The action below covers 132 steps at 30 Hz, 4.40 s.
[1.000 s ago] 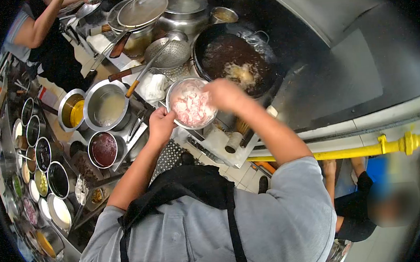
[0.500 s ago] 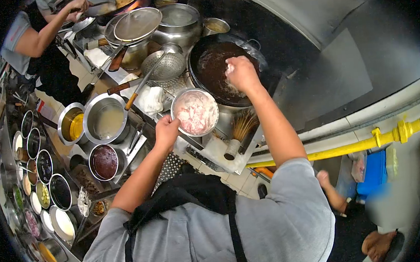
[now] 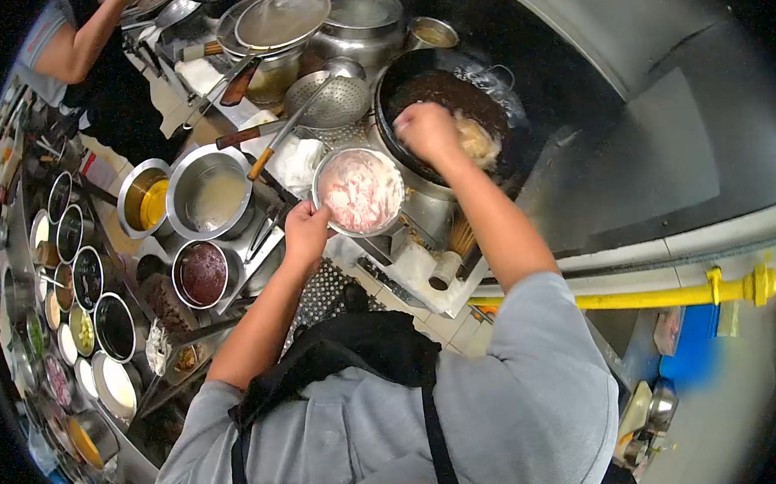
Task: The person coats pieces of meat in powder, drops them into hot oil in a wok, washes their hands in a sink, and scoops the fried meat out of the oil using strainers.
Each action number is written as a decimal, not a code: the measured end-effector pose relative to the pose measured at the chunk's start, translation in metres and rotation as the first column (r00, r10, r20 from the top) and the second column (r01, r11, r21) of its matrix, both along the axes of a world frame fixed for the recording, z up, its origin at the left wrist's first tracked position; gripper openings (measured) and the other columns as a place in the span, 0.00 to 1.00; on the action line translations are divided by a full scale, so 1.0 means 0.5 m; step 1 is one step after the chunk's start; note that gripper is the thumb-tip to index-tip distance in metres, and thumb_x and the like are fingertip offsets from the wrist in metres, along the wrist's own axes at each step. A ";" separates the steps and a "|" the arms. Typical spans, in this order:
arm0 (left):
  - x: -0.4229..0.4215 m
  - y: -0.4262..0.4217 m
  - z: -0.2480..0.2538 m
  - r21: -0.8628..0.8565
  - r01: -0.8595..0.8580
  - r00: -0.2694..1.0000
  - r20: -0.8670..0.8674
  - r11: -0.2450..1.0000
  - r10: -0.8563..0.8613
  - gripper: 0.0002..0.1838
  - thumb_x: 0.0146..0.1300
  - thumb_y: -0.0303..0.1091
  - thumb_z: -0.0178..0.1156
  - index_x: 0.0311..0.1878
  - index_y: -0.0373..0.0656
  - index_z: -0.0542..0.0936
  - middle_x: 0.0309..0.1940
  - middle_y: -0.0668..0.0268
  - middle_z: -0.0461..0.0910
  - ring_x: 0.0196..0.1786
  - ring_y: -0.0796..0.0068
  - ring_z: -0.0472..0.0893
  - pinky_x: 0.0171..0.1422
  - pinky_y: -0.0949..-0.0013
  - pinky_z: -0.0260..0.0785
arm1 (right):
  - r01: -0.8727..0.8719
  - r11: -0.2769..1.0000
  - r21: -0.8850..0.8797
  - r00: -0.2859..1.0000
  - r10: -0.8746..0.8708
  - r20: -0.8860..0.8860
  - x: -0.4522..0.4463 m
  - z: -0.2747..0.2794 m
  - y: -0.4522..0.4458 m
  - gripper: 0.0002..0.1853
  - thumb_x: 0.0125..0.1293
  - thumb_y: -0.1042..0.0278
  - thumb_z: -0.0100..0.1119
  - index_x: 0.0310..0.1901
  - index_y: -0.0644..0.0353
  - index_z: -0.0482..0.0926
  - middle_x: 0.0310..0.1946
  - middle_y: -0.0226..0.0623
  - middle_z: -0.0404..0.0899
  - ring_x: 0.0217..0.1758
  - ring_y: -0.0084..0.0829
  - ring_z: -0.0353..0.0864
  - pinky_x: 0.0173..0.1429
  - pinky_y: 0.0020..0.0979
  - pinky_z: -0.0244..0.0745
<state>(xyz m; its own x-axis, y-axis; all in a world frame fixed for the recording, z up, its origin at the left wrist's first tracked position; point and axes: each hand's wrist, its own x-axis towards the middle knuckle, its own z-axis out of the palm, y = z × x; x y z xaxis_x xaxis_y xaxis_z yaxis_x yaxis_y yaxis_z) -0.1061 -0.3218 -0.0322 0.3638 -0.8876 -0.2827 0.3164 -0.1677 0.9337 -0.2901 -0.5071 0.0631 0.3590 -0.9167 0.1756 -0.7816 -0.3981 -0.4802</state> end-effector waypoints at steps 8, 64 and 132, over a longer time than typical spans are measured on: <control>-0.050 -0.021 0.064 -0.101 0.129 0.991 -0.032 0.986 -0.133 0.09 0.54 0.26 0.56 0.20 0.40 0.70 0.16 0.72 0.69 0.18 0.83 0.65 0.22 0.72 0.59 | -0.112 0.989 0.097 0.779 0.149 -0.609 0.017 0.062 0.239 0.15 0.50 0.67 0.60 0.42 0.55 0.83 0.37 0.45 0.82 0.42 0.42 0.83 0.48 0.37 0.78; 0.022 -0.003 0.024 0.007 -0.052 0.996 -0.069 0.999 0.053 0.10 0.56 0.28 0.56 0.21 0.40 0.70 0.17 0.69 0.71 0.21 0.82 0.72 0.24 0.74 0.65 | 0.251 0.965 -0.074 0.961 -0.239 0.136 -0.050 0.154 -0.188 0.09 0.55 0.63 0.64 0.34 0.58 0.85 0.28 0.40 0.84 0.33 0.36 0.84 0.42 0.35 0.77; -0.021 -0.008 0.053 -0.064 0.170 0.985 -0.010 0.983 -0.171 0.07 0.55 0.27 0.56 0.23 0.39 0.73 0.17 0.72 0.71 0.19 0.84 0.67 0.23 0.74 0.60 | -0.226 0.948 0.225 0.974 0.227 0.019 0.011 0.156 0.200 0.16 0.47 0.72 0.65 0.42 0.59 0.84 0.33 0.41 0.84 0.34 0.31 0.82 0.43 0.30 0.77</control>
